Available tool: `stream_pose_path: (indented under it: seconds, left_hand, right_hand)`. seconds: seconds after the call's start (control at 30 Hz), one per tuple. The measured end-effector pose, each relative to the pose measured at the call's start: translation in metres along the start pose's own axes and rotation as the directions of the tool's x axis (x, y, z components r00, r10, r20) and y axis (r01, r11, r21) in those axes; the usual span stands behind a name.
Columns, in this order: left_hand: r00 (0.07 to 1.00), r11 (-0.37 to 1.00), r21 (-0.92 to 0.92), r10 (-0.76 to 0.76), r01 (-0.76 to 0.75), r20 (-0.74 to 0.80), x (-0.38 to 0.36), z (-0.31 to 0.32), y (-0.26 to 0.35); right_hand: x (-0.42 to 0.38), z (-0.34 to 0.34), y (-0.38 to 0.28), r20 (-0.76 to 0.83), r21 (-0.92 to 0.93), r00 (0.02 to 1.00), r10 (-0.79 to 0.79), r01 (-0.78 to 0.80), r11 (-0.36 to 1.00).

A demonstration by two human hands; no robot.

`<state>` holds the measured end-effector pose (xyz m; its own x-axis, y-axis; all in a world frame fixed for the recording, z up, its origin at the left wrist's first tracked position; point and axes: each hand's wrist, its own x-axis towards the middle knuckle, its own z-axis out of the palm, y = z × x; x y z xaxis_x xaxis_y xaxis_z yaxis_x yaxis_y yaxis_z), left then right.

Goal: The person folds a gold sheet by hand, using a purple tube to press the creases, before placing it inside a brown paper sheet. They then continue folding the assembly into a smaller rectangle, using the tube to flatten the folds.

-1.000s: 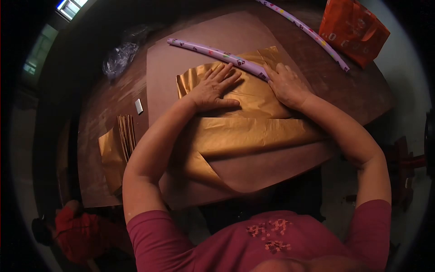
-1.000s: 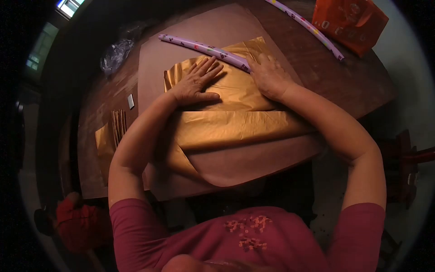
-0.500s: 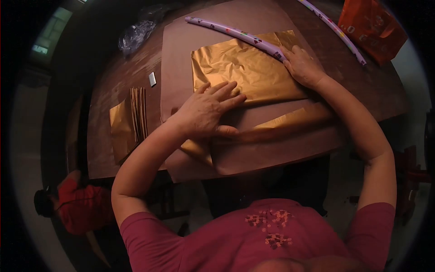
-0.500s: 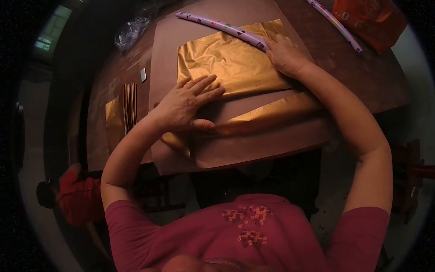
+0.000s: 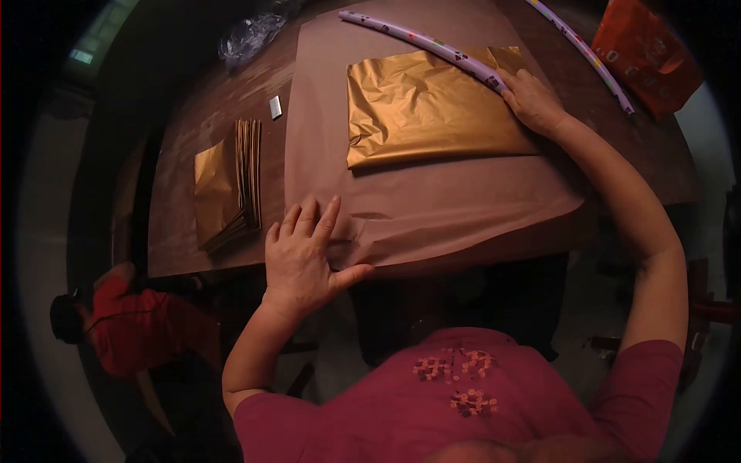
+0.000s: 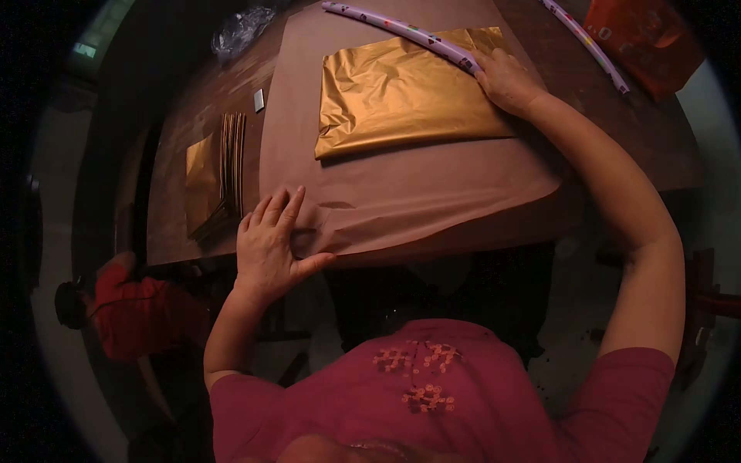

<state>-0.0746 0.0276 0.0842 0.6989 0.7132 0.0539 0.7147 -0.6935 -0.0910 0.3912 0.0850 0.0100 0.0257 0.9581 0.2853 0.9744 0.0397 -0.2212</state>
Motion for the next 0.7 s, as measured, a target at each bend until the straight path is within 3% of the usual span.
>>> stream_pose_path:
  seconds: [0.17,0.23,0.27,0.33,0.4,0.43,0.5,0.63,0.7]
  left_hand:
    - [0.996,0.996,-0.080,-0.050,0.043,-0.078,-0.028,0.028,-0.008]
    - [0.966,0.991,-0.129,-0.064,0.032,-0.252,-0.035,0.038,-0.012]
    - [0.965,0.990,-0.133,-0.071,0.038,-0.251,-0.038,0.040,-0.014]
    - [0.967,0.996,0.013,0.093,-0.093,-0.238,-0.043,0.038,-0.015]
    - [0.985,0.990,-0.062,0.115,-0.124,-0.131,-0.045,0.030,-0.011]
    - [0.978,0.979,-0.145,0.120,-0.145,-0.170,-0.045,0.021,-0.010]
    - [0.992,0.980,-0.158,0.109,-0.118,-0.066,-0.044,-0.002,-0.018]
    - [0.862,0.953,-0.063,0.238,-0.296,-0.449,0.030,-0.020,-0.019]
    - [0.834,0.905,-0.137,0.301,-0.402,-0.462,0.074,0.000,-0.014]
  right_hand:
    - [0.005,0.003,0.008,0.011,-0.073,1.000,0.015,-0.014,0.997]
    - [0.004,0.003,0.010,0.013,-0.066,1.000,0.000,0.001,0.998]
    - [0.005,0.003,0.011,0.005,-0.064,1.000,-0.006,0.006,0.998]
    - [0.005,0.003,0.012,0.026,-0.071,1.000,0.001,0.001,0.997]
    - [0.006,0.002,0.012,0.028,-0.090,0.999,0.016,-0.013,0.996]
    - [0.005,0.001,0.008,0.018,-0.103,1.000,0.018,-0.016,0.995]
    - [0.002,-0.002,0.003,0.005,-0.099,1.000,0.026,-0.025,0.995]
    - [0.000,-0.005,-0.006,-0.019,-0.138,0.999,0.031,-0.033,0.990]
    - [-0.001,-0.007,-0.010,-0.010,-0.151,0.999,0.052,-0.053,0.987]
